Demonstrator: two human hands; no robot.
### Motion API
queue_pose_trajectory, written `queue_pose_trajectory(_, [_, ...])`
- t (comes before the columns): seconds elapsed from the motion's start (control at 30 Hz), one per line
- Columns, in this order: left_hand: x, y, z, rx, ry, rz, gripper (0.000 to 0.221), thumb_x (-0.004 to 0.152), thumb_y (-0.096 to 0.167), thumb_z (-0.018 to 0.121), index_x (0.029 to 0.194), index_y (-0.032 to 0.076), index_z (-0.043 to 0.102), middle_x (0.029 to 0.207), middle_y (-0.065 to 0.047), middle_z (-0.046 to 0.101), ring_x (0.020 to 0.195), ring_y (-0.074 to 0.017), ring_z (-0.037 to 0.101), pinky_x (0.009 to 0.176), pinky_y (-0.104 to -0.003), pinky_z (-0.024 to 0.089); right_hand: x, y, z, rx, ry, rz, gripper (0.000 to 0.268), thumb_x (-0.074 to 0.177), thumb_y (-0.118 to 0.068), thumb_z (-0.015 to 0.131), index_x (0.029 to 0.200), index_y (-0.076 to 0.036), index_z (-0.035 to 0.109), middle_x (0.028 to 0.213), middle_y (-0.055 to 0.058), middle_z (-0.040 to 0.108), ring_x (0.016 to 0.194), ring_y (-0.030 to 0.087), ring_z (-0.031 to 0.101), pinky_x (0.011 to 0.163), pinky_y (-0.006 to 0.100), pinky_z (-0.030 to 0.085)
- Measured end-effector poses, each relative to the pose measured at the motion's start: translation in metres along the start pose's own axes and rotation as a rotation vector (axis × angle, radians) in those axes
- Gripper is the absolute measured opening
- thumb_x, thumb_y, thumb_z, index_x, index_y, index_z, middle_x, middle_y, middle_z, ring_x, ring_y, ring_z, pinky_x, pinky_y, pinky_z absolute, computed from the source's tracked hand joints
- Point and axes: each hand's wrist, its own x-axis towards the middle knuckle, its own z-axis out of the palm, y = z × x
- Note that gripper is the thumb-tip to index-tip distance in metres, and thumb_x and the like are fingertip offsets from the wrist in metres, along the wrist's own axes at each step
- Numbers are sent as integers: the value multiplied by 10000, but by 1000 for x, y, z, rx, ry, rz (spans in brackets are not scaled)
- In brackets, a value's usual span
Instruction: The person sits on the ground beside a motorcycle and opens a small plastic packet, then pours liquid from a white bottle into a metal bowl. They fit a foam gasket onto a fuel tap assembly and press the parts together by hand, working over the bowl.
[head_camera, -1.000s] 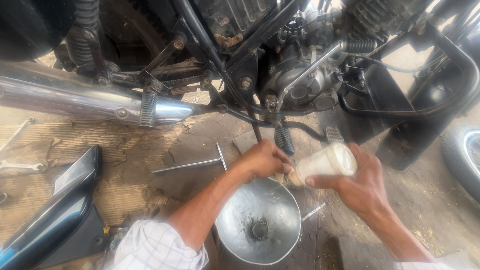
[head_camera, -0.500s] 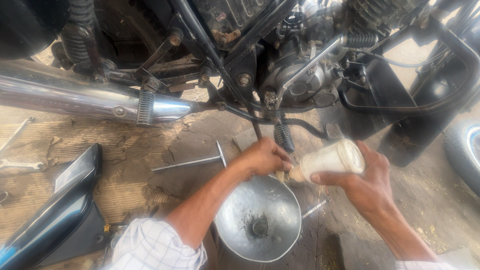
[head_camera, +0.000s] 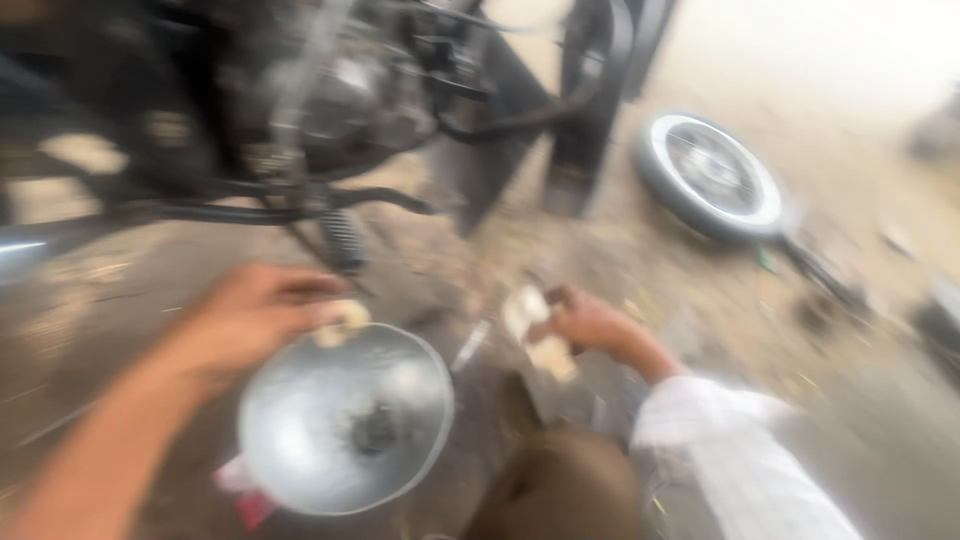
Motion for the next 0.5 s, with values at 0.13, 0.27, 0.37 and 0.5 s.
queue_pose_trajectory(0.13, [3,12,8,31,-2,-151,419,862,203,756,1263,85,733,1102,-137,820,1012,-237,736,902,-358,566,64,161,24,-558,33,142,928,794,-545,862,1400,21,445,1318,229,618,1202,322,604,1015,407,487])
queue_pose_trajectory(0.27, [4,10,14,16,17,-150,418,858,173,752,1264,73,730,1109,-154,805,1016,-239,741,900,-364,571,50,256,72,-703,-35,240,568,750,-466,719,1091,-13,755,1061,207,791,974,293,793,853,403,625])
queue_pose_trajectory(0.37, [9,0,12,-2,12,-61,417,827,167,749,1230,62,737,1083,-124,817,996,-217,747,873,-358,582,65,319,140,-709,28,123,536,764,-462,733,1107,-50,737,1079,178,779,993,287,776,867,405,617])
queue_pose_trajectory(0.5, [4,14,22,33,7,-45,426,819,151,748,1238,74,737,1111,-91,801,1055,-209,727,927,-377,542,82,413,143,-712,125,-4,498,782,-457,753,1129,-102,719,1104,138,769,1018,278,755,885,408,607])
